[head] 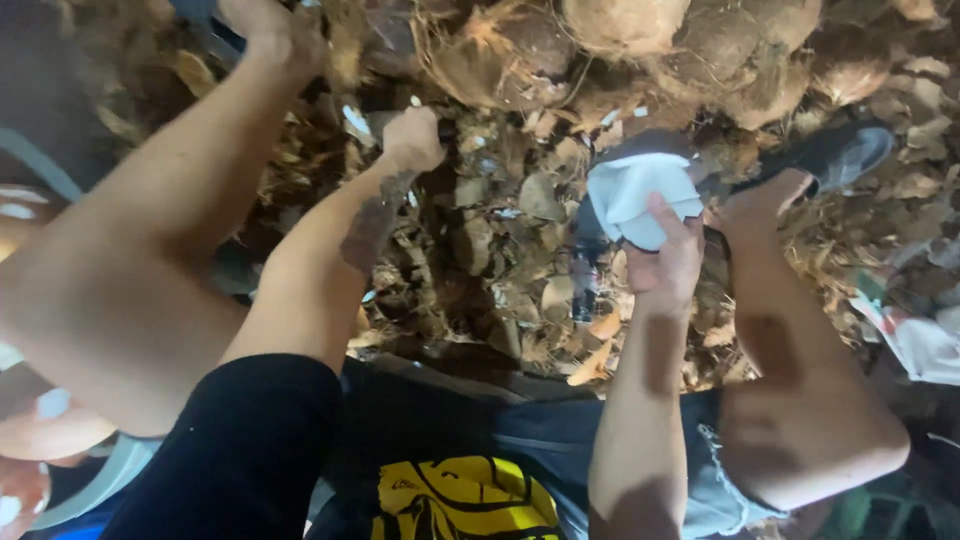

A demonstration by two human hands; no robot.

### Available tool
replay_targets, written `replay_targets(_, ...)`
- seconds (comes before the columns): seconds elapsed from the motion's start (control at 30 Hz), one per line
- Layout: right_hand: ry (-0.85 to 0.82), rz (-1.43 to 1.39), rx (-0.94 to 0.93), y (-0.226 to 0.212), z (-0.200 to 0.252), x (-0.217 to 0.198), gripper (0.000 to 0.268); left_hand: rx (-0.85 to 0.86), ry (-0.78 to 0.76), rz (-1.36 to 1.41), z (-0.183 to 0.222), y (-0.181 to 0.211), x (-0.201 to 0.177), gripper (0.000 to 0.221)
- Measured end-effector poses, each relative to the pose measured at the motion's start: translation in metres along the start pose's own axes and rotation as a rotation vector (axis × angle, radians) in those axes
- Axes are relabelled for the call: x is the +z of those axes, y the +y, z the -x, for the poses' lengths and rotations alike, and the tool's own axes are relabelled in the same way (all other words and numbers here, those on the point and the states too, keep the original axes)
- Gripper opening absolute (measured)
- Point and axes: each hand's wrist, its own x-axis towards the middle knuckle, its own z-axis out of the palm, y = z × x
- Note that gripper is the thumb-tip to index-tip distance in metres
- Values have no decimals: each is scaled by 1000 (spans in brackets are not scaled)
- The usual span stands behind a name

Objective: Peeling the fibrous husk from coconuts and cleaning the inner shell using a knife.

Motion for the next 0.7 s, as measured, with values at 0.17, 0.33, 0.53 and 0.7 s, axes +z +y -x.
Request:
replay_targets(0.17,26,-65,173,-24,30,23,65,142,112,-178,-5,-6,6,18)
replay_targets(0.33,135,-76,140,-15,30,31,64,175,259,-103,17,0,-16,19)
replay_targets(0.53,196,158,144,10,30,52,79,513,378,502,76,40,-92,16)
replay_targets(0.7,219,360,284,15,63,86,90,787,85,566,140,112,-155,32)
